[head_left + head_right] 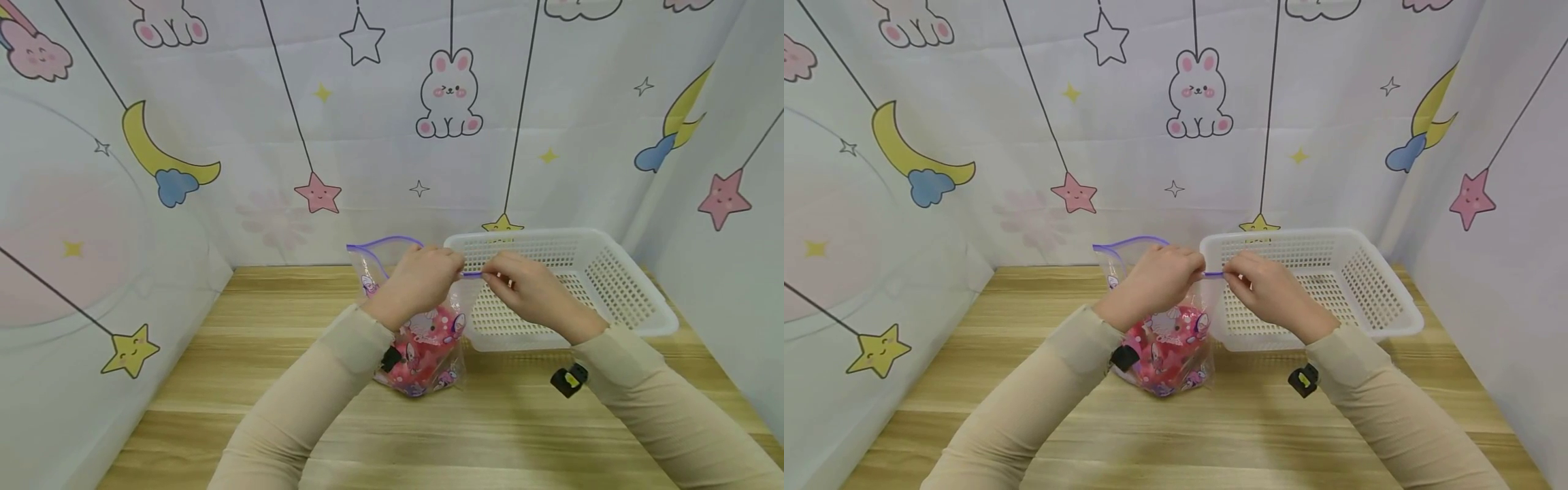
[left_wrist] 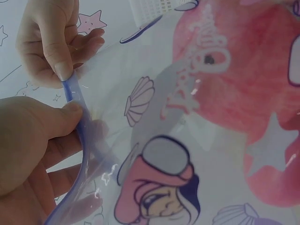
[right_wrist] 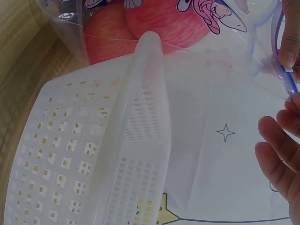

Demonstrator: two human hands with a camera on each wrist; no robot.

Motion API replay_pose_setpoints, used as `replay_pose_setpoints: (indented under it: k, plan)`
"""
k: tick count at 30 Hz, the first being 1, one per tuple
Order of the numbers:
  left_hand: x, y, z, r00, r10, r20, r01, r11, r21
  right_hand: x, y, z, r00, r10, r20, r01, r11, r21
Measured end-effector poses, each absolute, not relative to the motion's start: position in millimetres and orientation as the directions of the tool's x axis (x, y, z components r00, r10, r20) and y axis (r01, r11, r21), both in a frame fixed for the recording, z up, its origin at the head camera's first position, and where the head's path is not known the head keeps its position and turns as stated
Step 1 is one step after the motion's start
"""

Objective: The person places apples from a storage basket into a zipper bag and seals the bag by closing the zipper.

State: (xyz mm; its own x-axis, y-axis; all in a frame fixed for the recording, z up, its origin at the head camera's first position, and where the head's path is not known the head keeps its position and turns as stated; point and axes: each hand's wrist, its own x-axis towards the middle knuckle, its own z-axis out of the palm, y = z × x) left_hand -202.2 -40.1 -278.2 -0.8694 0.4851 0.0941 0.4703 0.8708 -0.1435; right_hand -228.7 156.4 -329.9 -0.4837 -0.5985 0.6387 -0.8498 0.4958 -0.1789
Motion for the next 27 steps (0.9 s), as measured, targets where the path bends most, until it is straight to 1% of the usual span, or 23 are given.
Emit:
replay_pose_setpoints:
  k: [9,27]
  plan:
    - [-203.6,-42.0,-279.2,-0.872,0.481,0.094,0.466,0.873,-0.145,-229.8,157.4,-331.6,-0.475,-0.600,0.644,-0.855,0.488,-0.175]
    - [-201.5,-47.5,-281.8,-0.870,0.482,0.103,0.468,0.873,-0.134,-225.3,157.8,-335.4,-0.514,-0.571,0.640,-0.831,0.518,-0.205]
